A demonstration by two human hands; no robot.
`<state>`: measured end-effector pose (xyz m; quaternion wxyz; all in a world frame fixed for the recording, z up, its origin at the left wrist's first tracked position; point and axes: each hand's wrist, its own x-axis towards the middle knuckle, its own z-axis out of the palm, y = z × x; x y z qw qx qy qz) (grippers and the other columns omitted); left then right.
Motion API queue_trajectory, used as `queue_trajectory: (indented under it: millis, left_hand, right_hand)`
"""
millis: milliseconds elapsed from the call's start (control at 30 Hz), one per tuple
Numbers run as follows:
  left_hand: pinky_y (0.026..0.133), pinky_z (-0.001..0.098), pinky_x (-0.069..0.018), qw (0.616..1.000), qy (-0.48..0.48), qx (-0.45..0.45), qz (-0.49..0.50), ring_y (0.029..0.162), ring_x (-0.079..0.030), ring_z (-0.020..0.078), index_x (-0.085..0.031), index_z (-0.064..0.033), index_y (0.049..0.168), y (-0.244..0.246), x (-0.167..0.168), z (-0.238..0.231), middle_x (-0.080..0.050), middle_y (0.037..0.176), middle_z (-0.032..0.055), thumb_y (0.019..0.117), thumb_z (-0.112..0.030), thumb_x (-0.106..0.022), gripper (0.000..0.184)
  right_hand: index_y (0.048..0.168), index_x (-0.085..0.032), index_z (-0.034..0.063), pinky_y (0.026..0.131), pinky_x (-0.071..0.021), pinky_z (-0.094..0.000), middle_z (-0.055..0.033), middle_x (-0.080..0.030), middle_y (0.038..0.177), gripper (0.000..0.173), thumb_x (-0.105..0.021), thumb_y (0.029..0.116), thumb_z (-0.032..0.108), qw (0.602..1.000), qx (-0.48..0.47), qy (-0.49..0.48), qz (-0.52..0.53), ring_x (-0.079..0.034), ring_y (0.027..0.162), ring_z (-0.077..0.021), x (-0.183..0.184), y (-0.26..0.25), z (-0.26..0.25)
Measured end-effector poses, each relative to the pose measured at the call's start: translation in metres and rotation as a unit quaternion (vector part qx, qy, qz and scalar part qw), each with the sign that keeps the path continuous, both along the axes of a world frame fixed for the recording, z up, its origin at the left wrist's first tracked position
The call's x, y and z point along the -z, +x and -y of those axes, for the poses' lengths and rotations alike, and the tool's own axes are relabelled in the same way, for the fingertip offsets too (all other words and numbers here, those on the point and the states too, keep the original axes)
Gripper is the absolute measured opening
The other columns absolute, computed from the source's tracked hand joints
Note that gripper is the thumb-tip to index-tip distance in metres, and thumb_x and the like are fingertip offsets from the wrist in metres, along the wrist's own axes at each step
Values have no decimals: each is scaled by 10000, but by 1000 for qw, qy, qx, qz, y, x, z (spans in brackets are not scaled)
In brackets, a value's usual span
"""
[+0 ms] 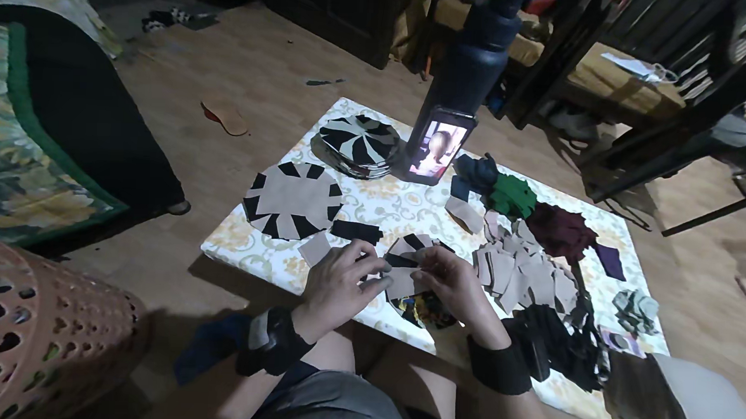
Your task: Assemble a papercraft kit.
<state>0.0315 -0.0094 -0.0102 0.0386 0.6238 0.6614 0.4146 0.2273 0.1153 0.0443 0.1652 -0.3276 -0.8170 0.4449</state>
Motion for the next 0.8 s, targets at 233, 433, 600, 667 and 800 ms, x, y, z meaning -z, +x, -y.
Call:
queue_trajectory:
  millis: [233,433,600,667,800]
  left_hand:
    - [774,439,-547,997,-33,22,-64,886,-663,231,-791,-185,1017,3,0,-2,-696,1039,65,912,-491,-689,339]
    - [753,414,-549,996,-28,19,-78,870,-664,211,-788,-184,1008,2,0,-2,-700,1035,52,934,-537,-640,390]
    - [738,436,-547,994,-45,18,-95,860,-671,234,-766,-166,1016,4,-2,-2,-701,1043,70,915,-574,-644,438]
    - [750,462,-560,996,-40,10,-81,868,-676,256,-753,-159,1072,4,-4,-2,-693,1078,90,898,-561,-674,445]
    - [817,454,-565,998,19,-31,56,970,-678,265,-719,-76,1206,5,-15,3,-676,1198,154,888,-417,-749,467]
  right_hand:
    - [1161,-704,23,766,-586,-432,-111,-715,979,236,-671,932,69,979,50,192,44,-696,825,-219,9,-2,7]
    - [1100,-737,62,665,-591,-422,-119,-708,996,180,-618,964,68,939,95,330,2,-698,783,-240,19,7,20]
    - [1109,-734,73,738,-595,-453,-121,-713,1020,190,-595,984,108,952,55,294,68,-717,889,-271,20,8,26]
    - [1104,-735,83,694,-592,-439,-111,-712,987,181,-615,977,130,943,63,324,43,-712,832,-258,15,6,27]
    - [1176,-728,93,812,-574,-497,-147,-694,1197,326,-653,977,339,916,6,400,-1,-684,1041,-327,16,-2,22]
